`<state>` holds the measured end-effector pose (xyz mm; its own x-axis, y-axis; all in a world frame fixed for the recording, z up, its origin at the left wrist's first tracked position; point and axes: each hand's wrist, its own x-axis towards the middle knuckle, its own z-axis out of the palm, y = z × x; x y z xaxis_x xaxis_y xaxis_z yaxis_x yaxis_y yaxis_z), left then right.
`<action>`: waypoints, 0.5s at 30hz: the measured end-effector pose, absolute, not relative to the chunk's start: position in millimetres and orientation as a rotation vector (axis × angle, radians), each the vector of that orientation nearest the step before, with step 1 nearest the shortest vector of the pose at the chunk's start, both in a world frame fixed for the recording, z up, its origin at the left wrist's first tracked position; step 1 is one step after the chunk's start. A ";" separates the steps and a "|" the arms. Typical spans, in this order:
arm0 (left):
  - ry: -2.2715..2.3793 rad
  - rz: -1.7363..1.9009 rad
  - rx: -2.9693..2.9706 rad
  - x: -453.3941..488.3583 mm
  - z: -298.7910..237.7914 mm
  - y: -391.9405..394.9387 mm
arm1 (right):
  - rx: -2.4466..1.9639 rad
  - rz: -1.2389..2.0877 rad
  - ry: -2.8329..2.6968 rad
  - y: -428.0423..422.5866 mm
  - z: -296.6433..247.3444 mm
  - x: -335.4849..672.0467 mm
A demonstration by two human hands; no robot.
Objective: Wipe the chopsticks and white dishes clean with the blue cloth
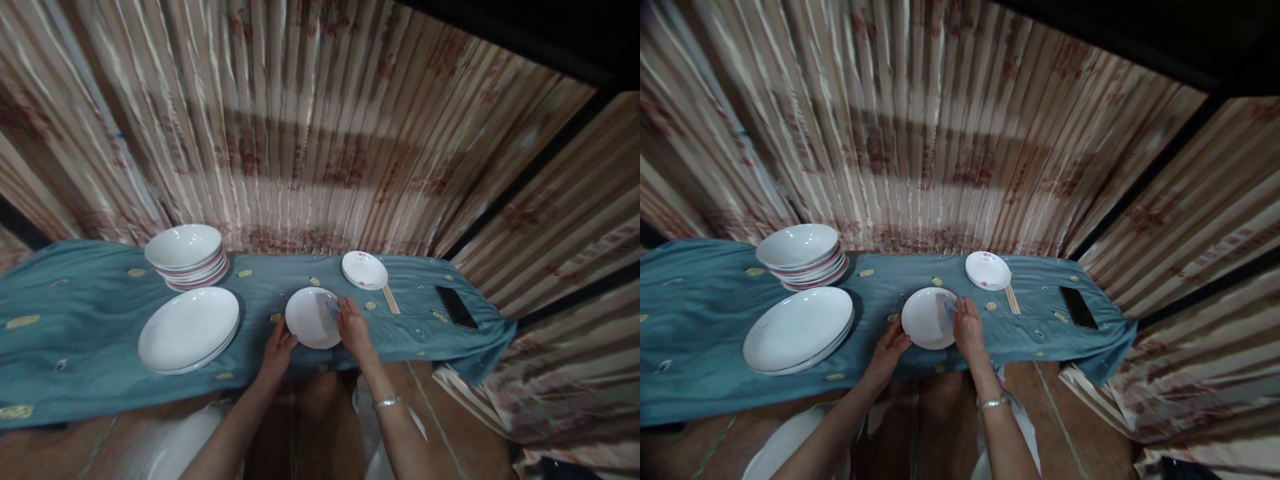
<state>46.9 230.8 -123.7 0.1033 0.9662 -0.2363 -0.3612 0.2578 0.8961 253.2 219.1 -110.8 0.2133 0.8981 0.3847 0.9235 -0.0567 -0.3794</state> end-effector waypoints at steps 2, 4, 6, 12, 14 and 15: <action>0.992 1.131 0.768 45.6 -122.6 233.8 | -2.088 -0.133 -1.811 220.5 -101.7 249.0; 0.994 1.123 0.790 44.5 -125.4 238.2 | -2.157 -0.198 -1.887 216.5 -93.5 245.7; 1.010 1.110 0.844 44.2 -131.1 243.0 | -2.173 -0.210 -1.958 211.5 -87.4 243.7; 1.028 1.047 1.080 47.5 -140.6 249.5 | -2.182 -0.149 -2.011 221.7 -83.6 242.2; 1.042 1.036 1.128 48.2 -138.6 248.5 | -2.175 -0.149 -1.965 233.2 -86.0 241.1; 1.051 1.036 1.144 48.4 -137.4 247.7 | -2.170 -0.146 -1.939 239.8 -87.9 240.0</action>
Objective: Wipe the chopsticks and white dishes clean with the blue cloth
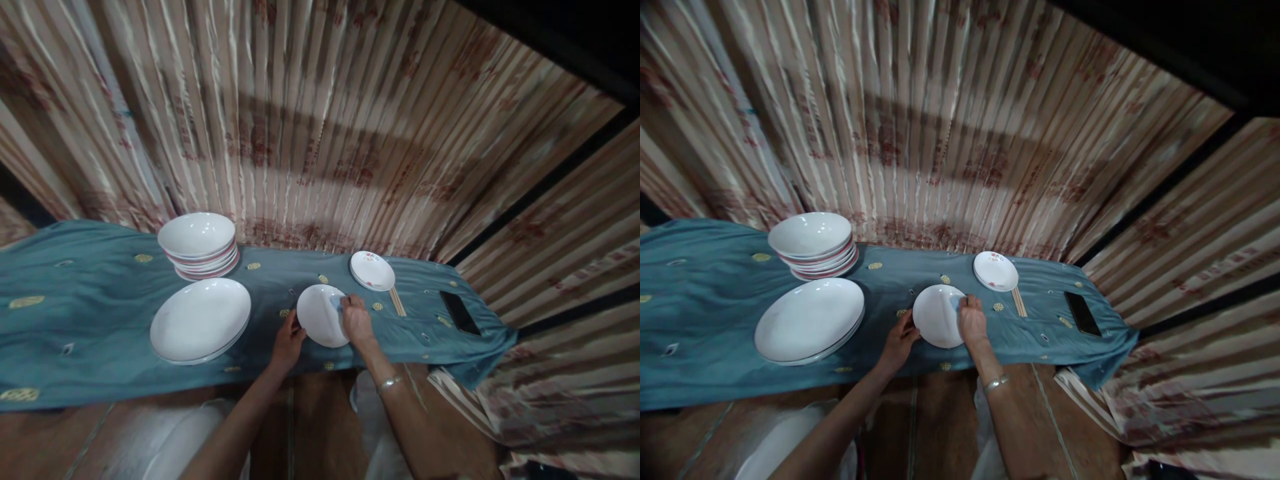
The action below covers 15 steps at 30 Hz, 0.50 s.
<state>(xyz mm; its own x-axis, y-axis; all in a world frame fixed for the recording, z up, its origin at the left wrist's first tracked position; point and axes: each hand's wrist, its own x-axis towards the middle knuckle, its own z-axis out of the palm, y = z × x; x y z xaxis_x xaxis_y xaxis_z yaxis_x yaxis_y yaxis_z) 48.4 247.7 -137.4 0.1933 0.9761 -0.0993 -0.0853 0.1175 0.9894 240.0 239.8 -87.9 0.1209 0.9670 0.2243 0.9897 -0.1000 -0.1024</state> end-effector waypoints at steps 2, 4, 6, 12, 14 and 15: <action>1.064 1.039 1.169 48.3 -135.5 246.4 | -2.157 -0.139 -1.879 254.1 -93.2 236.3; 1.063 1.047 1.185 48.3 -134.9 245.8 | -2.126 -0.122 -1.824 268.8 -100.0 229.8; 1.044 1.058 1.187 48.6 -135.3 245.9 | -2.058 -0.079 -1.789 281.8 -107.0 219.6; 1.032 1.044 1.122 49.2 -136.2 248.9 | -1.851 0.123 -1.812 290.5 -118.1 174.9; 1.056 1.045 1.099 49.0 -135.7 248.8 | -1.796 0.213 -1.832 282.0 -118.8 163.5; 1.060 1.048 1.101 48.9 -135.3 248.5 | -1.759 0.259 -1.843 276.5 -118.8 159.6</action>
